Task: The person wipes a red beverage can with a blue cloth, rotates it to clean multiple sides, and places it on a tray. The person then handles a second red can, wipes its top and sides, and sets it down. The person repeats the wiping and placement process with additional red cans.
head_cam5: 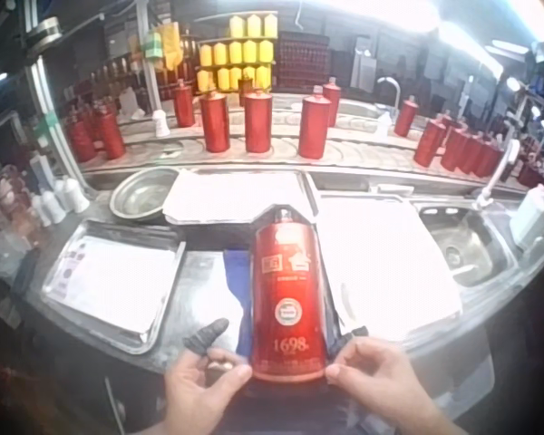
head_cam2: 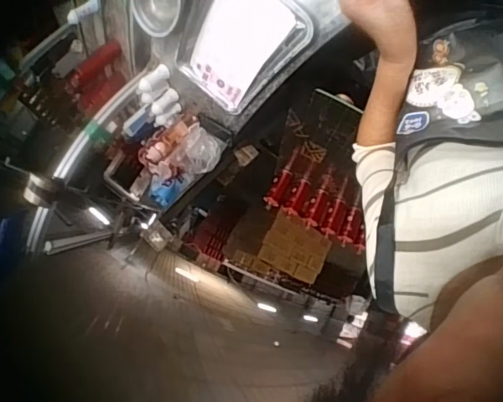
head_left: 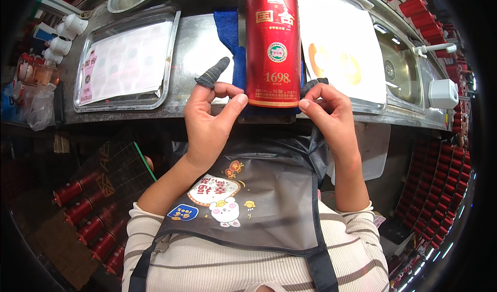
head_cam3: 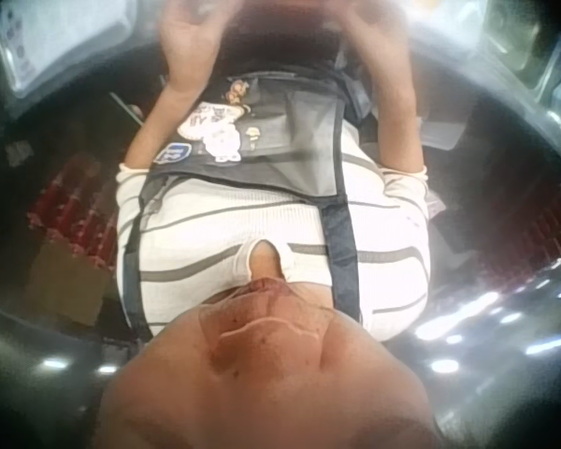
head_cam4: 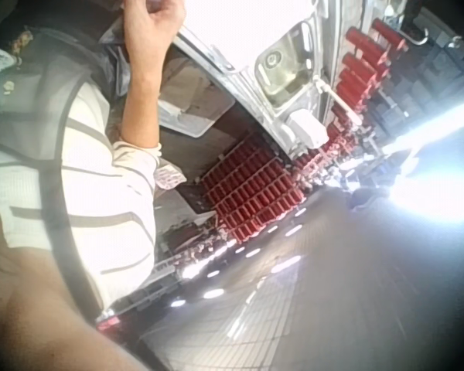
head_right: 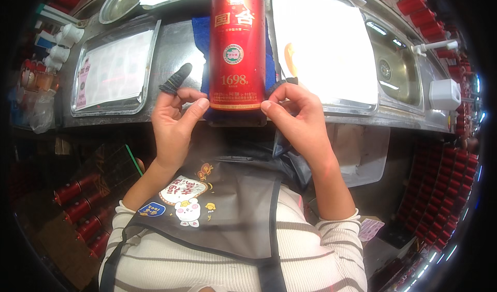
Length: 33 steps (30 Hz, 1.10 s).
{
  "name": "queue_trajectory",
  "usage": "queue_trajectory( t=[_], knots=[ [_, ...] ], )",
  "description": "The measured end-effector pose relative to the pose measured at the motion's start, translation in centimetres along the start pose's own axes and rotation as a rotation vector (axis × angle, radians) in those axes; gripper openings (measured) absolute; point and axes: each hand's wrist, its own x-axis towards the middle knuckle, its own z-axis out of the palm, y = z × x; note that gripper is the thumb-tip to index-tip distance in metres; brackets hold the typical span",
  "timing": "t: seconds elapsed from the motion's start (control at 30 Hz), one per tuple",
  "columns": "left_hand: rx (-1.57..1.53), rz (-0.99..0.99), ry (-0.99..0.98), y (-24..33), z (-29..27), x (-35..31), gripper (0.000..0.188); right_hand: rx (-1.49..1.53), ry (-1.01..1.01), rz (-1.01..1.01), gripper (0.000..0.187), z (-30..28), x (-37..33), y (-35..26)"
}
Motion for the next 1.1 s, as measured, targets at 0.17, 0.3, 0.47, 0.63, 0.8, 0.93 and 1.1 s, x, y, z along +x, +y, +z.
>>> queue_trajectory(
  t=[0.17,0.3,0.47,0.63,0.8,0.93,1.1],
  knots=[
    [0.017,-0.013,-0.014,-0.3,-1.1,0.8,0.049,-0.001,-0.008,-0.011,0.007,-0.3,0.1,0.5],
    [0.040,0.041,-0.136,-0.2,-1.7,1.5,0.055,0.024,0.112,-0.046,0.010,-0.4,-0.3,1.4],
    [-0.069,-0.006,-0.259,0.1,-0.2,1.6,0.076,0.026,0.225,-0.125,0.019,0.3,-0.6,0.8],
    [-0.013,0.032,-0.269,-0.5,0.5,1.5,0.079,0.078,0.112,-0.097,0.042,2.1,-0.3,0.7],
    [0.038,0.015,-0.322,-0.6,0.4,1.6,0.078,0.080,0.096,-0.098,0.047,2.3,-0.2,0.8],
    [0.023,0.005,-0.320,-0.5,0.5,1.5,0.078,0.102,0.091,-0.105,0.046,2.4,-0.2,0.8],
    [0.028,0.063,-0.233,-0.9,1.1,1.4,0.075,0.136,0.099,-0.120,0.043,2.7,-0.2,0.7]
  ],
)
